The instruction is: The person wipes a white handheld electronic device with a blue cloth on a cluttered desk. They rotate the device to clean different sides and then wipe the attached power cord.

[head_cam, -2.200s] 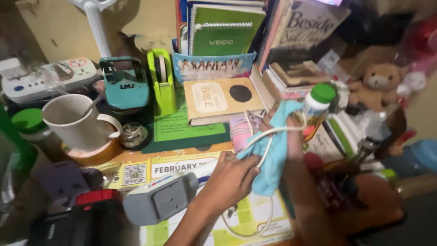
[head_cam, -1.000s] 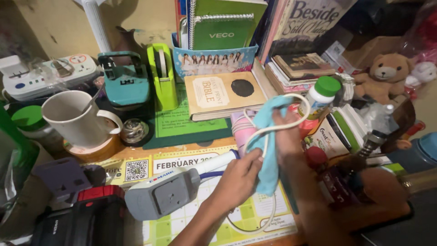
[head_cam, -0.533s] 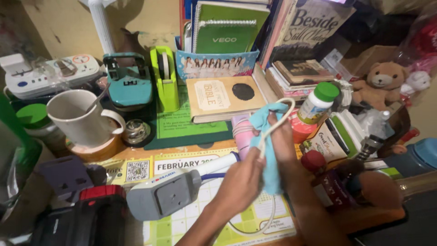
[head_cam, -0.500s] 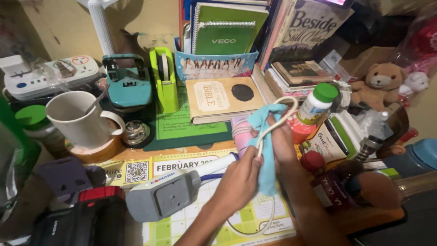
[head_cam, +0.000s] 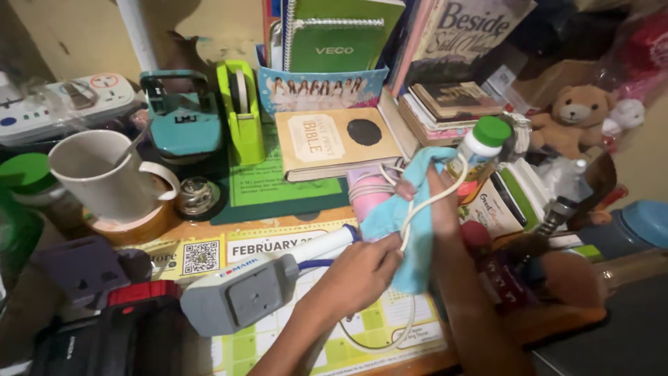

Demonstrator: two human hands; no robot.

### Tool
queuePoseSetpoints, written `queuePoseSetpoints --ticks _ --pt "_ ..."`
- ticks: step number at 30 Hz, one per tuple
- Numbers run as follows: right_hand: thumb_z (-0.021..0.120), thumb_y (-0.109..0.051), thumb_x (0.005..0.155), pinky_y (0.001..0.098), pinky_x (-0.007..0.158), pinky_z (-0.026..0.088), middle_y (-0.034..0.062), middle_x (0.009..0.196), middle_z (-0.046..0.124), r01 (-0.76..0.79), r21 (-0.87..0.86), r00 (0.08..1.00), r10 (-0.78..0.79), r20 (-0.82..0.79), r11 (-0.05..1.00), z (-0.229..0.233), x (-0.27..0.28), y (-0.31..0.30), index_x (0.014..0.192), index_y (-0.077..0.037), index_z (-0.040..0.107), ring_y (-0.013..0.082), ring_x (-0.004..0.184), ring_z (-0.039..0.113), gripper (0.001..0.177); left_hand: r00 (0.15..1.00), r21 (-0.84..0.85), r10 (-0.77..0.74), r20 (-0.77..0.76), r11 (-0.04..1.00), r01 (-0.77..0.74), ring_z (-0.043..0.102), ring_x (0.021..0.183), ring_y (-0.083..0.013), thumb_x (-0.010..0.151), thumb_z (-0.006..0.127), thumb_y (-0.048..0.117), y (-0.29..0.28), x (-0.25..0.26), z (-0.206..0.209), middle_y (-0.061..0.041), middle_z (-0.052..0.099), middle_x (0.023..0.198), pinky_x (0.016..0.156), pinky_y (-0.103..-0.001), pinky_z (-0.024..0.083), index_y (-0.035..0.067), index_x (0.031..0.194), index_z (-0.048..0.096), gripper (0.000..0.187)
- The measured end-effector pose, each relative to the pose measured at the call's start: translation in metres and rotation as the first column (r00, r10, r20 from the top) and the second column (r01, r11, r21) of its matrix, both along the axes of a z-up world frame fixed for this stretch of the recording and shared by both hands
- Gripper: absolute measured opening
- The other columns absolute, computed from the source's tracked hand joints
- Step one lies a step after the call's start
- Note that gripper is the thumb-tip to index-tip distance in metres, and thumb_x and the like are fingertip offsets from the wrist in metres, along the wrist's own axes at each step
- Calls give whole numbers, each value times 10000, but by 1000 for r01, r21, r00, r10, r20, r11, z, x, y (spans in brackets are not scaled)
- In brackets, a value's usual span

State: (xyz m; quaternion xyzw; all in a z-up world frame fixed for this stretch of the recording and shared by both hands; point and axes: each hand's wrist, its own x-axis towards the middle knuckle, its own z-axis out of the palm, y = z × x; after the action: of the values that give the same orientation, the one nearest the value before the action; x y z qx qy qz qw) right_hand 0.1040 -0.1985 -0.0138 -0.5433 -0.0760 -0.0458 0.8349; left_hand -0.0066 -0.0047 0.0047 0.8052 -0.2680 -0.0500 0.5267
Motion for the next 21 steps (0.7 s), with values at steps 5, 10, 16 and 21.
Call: queuePoseSetpoints --ticks 5,10,16,21 --pt "493 -196 1081 294 513 438 42 735 545 374 -265 917 -311 251 889 -1 -13 26 996 -79 520 139 593 522 148 977 -144 171 126 978 -152 694 682 -391 963 626 235 5 -10 9 -200 698 774 644 -474 540 46 968 704 205" --pt "522 -126 1123 275 708 499 45 934 634 504 -353 830 -330 450 788 4 -20 36 1126 2 596 112 821 592 148 888 -228 360 285 926 -302 716 736 -361 964 629 164 8 -9 12 -193 725 905 673 -437 555 42 1268 690 334" --pt "510 -119 1067 272 768 487 37 964 649 266 -508 942 -108 318 819 3 -38 43 1137 -30 611 111 870 588 152 740 -528 630 237 723 -446 741 895 -246 981 634 152 32 20 5 -159 734 1118 719 -339 585 -14 1277 648 339" --pt "542 -126 965 287 717 525 50 880 664 -391 -570 883 469 -10 723 10 -52 39 1029 -2 672 128 814 630 191 814 -624 457 -359 531 -574 672 749 -119 1000 625 271 62 52 5 -30 733 870 614 -249 538 0 1009 698 280"
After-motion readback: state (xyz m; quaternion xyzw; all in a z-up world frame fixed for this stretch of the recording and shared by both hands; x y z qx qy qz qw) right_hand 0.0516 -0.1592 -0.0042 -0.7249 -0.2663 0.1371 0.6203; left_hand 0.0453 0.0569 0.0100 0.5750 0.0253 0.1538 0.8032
